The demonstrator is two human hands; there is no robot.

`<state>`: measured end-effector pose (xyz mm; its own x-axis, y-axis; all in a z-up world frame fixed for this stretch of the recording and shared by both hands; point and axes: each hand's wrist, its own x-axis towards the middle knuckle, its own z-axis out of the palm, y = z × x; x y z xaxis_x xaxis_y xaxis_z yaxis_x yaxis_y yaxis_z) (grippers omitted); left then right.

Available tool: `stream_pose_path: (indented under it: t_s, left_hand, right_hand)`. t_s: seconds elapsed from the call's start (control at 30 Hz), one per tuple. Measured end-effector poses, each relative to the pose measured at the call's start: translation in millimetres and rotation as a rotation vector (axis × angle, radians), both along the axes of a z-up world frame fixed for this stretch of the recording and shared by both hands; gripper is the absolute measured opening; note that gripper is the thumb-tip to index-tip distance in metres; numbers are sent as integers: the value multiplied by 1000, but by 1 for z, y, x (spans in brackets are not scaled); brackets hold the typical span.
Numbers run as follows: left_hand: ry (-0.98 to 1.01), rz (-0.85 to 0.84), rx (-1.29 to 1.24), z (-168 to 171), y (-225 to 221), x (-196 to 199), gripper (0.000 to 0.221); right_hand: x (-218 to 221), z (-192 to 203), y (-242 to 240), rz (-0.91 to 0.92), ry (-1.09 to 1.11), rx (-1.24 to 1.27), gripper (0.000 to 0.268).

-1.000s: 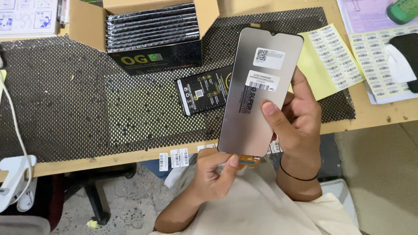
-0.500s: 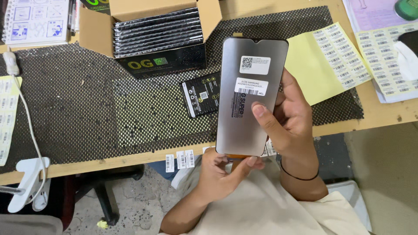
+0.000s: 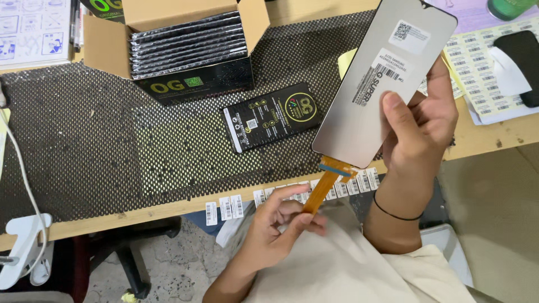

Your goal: The person picks up a phone LCD screen component from a box, removes a protective plastic film from the back, and then slides the screen into a protective black sleeve before returning it to the storage box.

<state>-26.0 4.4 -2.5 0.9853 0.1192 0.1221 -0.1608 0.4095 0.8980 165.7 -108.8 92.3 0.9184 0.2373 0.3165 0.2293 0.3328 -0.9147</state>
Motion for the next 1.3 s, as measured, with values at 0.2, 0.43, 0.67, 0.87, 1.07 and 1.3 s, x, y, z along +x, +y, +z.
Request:
stream_pose_path:
  t_s: [0.2,0.43,0.67,0.87,1.07,1.3]
  left_hand:
    - [-158,14,217,18,6,-6,25]
    - [-360,37,571,44,23,0,7]
    - [-651,49,712,67,32,13,16]
    - [-679,69,735,77,36,19,18]
    - [-714,114,805,77,38,20,26]
    - [-728,420,1418,49,22,42,32]
  right_hand:
    - [9,-12,0,-8,0,-11,65]
    - [12,-18,3,-6,61,-53,62]
    - [10,-20,6,48,-14,-55,58]
    - [3,-9,13,-34,-78,-230,59]
    - [-10,-6,10,-94,-63,-300,59]
    - [-29,-26,-5,47,159,-142,69]
